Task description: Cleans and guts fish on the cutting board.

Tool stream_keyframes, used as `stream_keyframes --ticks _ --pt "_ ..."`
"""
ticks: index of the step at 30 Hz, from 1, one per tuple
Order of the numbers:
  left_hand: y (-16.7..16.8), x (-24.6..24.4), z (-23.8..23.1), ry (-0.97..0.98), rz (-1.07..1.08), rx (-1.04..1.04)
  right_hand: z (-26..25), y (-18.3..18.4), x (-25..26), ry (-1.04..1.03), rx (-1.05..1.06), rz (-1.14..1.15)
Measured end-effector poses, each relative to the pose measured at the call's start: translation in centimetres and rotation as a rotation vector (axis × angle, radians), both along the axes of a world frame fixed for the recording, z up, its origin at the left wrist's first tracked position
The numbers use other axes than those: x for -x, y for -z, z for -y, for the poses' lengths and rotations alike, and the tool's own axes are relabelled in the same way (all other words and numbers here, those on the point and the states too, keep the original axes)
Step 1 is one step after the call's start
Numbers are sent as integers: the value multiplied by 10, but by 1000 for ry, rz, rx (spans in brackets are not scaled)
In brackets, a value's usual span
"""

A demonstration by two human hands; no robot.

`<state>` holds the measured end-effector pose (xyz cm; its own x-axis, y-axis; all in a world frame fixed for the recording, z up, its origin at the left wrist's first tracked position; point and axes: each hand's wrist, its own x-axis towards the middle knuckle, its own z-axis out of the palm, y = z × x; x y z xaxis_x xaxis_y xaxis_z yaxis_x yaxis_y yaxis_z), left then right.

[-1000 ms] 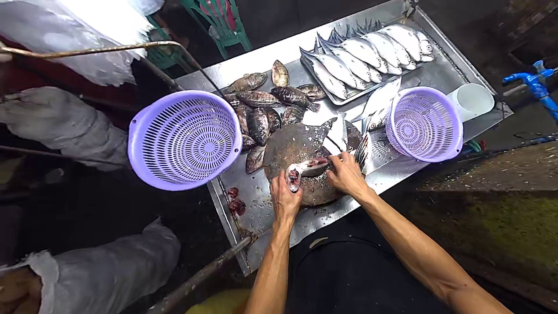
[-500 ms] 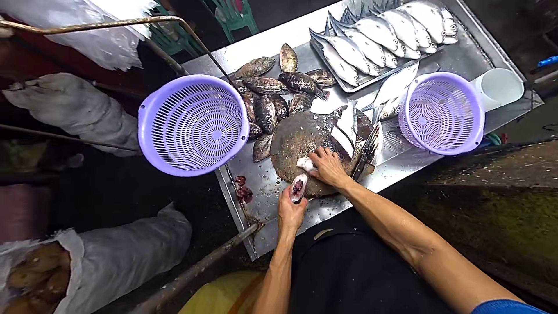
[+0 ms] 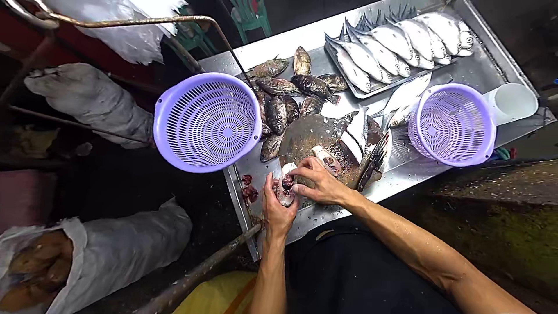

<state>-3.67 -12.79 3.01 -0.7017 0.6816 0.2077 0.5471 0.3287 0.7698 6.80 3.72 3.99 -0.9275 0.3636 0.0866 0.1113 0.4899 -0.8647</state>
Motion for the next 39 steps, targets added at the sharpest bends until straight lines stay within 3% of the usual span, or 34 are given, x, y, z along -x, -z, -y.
stream_keyframes --ticks 3,5,12,16,21,27,28,32,36,39 --pt "-1 -4 -16 54 -32 -9 -12 -5 -5 14 -148 0" --pt "0 -7 -24 85 -87 -13 -15 -10 -9 51 -118 51" --pt "7 -19 -51 186 -321 -35 -9 -8 -21 211 428 215" --pt "13 -23 -59 280 -345 -23 -14 8 -31 211 718 115" --pt "26 -36 -63 323 -309 43 -11 19 -42 215 839 116" --pt "30 -45 -68 293 -330 117 11 31 -36 461 1271 -154" --pt "30 -43 -70 295 -334 137 10 32 -36 481 1243 -158" --pt "26 -42 -78 245 -331 181 -4 24 -41 495 791 -19" --pt "15 -11 -98 43 -120 314 -26 5 -59 609 793 -162" --pt "24 22 -112 77 -108 358 -50 5 -80 542 672 -65"
